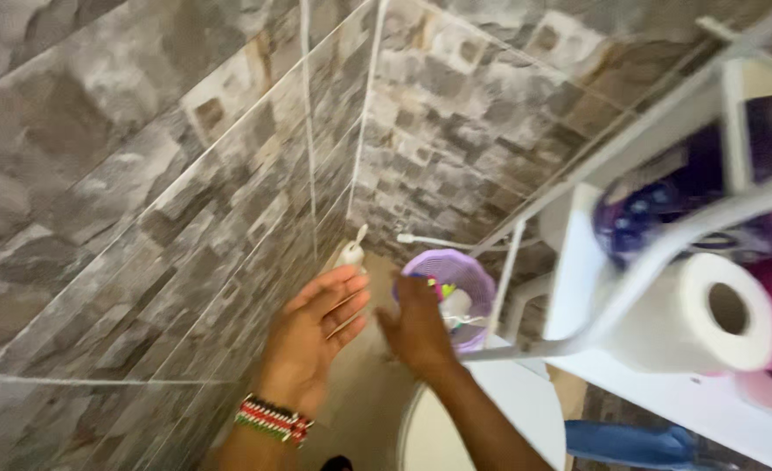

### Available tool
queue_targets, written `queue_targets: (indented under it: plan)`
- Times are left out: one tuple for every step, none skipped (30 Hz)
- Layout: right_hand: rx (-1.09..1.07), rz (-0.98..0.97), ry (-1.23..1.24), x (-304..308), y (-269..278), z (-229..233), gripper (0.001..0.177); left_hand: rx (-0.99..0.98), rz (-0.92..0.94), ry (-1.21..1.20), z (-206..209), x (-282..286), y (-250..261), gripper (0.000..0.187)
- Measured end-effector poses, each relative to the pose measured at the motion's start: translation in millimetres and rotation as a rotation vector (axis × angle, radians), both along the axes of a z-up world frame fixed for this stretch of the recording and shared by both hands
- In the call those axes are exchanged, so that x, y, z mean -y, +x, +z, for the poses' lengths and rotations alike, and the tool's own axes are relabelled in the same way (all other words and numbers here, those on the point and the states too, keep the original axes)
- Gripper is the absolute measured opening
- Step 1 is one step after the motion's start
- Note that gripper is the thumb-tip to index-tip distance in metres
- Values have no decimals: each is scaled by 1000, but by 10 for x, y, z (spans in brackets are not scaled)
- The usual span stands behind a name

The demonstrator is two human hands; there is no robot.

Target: The person organizes bathroom items by placing boxes and bottles onto a white wall-mounted shelf, then moves a green basket and a red bucket, and finally wipes a blue plastic comb with a cloth. The person handles boxes, bottles, a green basket, a red bucket, a blue comb, and a cloth.

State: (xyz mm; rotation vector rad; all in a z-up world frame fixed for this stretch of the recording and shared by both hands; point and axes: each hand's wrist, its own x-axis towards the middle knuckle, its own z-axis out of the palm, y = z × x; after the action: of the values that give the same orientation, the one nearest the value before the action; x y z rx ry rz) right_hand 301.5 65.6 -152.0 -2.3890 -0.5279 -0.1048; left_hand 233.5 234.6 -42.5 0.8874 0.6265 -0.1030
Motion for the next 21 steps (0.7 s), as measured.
queue_targets:
  plan:
    - [-27, 35, 12, 18, -114, 155, 61, -15, 7, 2, 8, 44, -31, 39]
    - [-54, 71, 24, 56, -226, 319, 59, -3, 19, -4, 19, 90, -70, 38]
    - [-226, 72, 56, 113, -336, 493, 55, 12, 30, -11, 36, 142, -104, 38]
    - [-398, 76, 89, 198, -450, 673, 51, 28, 41, -18, 60, 200, -142, 37]
    - [-383, 151, 84, 311, -514, 856, 45, 25, 52, -11, 87, 273, -176, 37]
    - [-367, 227, 77, 431, -587, 1031, 40, 22, 62, -4, 121, 352, -212, 38]
    - [-350, 305, 64, 551, -644, 1195, 35, 19, 75, 0, 158, 425, -250, 38]
    - [-387, 300, 89, 681, -711, 1345, 34, 41, 78, -8, 207, 485, -288, 38]
    - [-423, 303, 113, 829, -784, 1480, 33, 63, 88, -15, 271, 560, -318, 39]
    - [-459, 305, 137, 990, -835, 1601, 31, 86, 99, -23, 337, 685, -329, 40]
    - [-461, 307, 151, 1157, -872, 1702, 31, 122, 117, -10, 409, 824, -364, 40]
    - [-463, 308, 166, 1345, -901, 1792, 30, 159, 135, 1, 497, 955, -415, 41]
    - [-464, 308, 187, 1526, -918, 1869, 30, 196, 149, 17, 600, 1083, -453, 43]
    - [-424, 323, 192, 1727, -959, 1941, 29, 223, 152, 49, 708, 1249, -507, 42]
    - [-371, 337, 198, 1942, -989, 2022, 28, 261, 153, 81, 837, 1431, -532, 41]
    - [-318, 350, 204, 2158, -1009, 2102, 27, 300, 154, 113, 985, 1610, -537, 41]
    - [-368, 343, 210, 2380, -986, 2185, 26, 293, 155, 146, 1142, 1796, -515, 41]
    - [-417, 336, 217, 2592, -957, 2273, 26, 287, 158, 178, 1305, 1979, -507, 41]
    - [-469, 328, 220, 2800, -941, 2375, 27, 279, 162, 207, 1472, 2155, -500, 42]
    - [-452, 314, 228, 3019, -931, 2497, 27, 322, 141, 221, 1652, 2324, -478, 46]
    - [-433, 304, 238, 3238, -912, 2638, 28, 365, 124, 239, 1846, 2486, -448, 51]
